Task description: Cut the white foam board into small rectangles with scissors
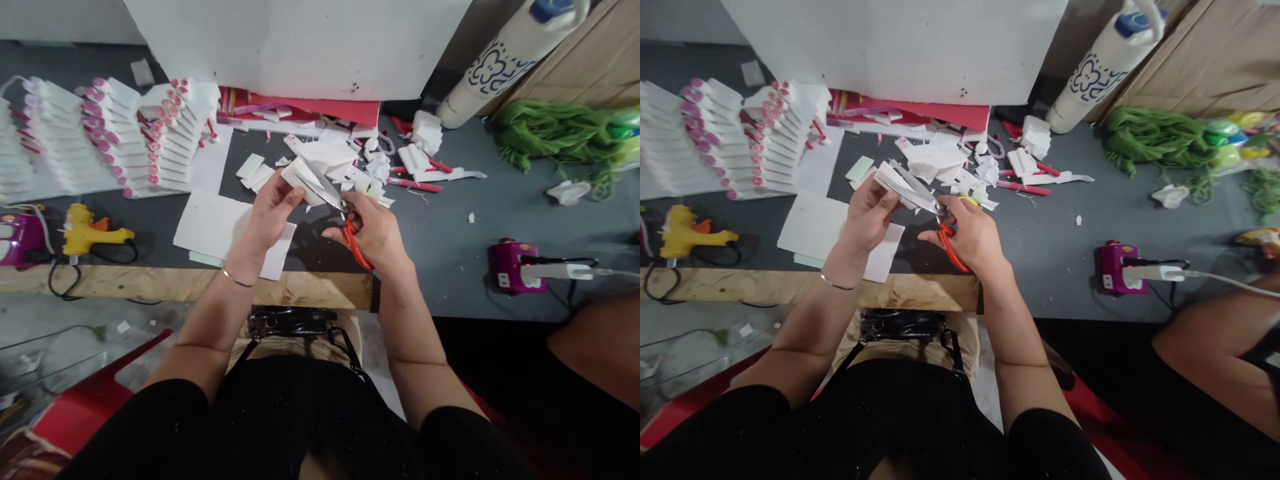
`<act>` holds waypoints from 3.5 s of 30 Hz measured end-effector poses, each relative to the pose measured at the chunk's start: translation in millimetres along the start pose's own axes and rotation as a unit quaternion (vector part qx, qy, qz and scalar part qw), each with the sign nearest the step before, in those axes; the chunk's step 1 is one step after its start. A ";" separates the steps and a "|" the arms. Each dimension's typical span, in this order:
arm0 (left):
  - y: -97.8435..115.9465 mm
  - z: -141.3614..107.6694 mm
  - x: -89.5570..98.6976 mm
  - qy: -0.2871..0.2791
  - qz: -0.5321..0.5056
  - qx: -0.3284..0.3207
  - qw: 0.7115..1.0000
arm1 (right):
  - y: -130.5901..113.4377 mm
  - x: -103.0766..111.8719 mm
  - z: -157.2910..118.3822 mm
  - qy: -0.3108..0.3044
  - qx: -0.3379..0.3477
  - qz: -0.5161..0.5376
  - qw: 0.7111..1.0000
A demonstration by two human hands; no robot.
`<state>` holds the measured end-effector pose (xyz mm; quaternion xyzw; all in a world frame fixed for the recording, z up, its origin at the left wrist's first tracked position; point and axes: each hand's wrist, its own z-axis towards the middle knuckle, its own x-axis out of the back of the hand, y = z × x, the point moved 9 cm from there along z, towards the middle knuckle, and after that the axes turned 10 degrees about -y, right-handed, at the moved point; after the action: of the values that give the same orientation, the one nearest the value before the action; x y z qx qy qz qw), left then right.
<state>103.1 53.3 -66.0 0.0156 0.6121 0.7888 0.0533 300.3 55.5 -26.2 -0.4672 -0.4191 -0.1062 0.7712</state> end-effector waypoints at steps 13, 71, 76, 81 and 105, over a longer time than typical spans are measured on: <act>-5.6 0.6 -2.5 -0.024 -0.026 0.020 0.999 | -0.7 -0.8 -1.2 -0.004 -0.024 -0.050 0.998; 49.0 -30.3 -19.2 -0.027 0.548 -0.232 0.803 | 38.4 -45.5 17.6 -0.052 -0.045 0.465 0.883; 43.9 -28.1 -5.8 0.001 0.532 -0.214 0.819 | 46.5 -41.1 16.2 -0.043 -0.037 0.402 0.914; 39.8 -25.5 -7.7 -0.008 0.519 -0.199 0.831 | 42.7 -43.2 13.7 -0.061 -0.021 0.371 0.926; 31.6 -26.8 -14.7 -0.043 0.434 -0.111 0.893 | 36.6 -36.9 6.5 -0.085 -0.031 0.339 0.937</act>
<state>113.3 18.3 -41.6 0.3076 0.4501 0.7947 -0.2670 294.0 72.1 -75.4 -0.6127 -0.2967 0.1884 0.7079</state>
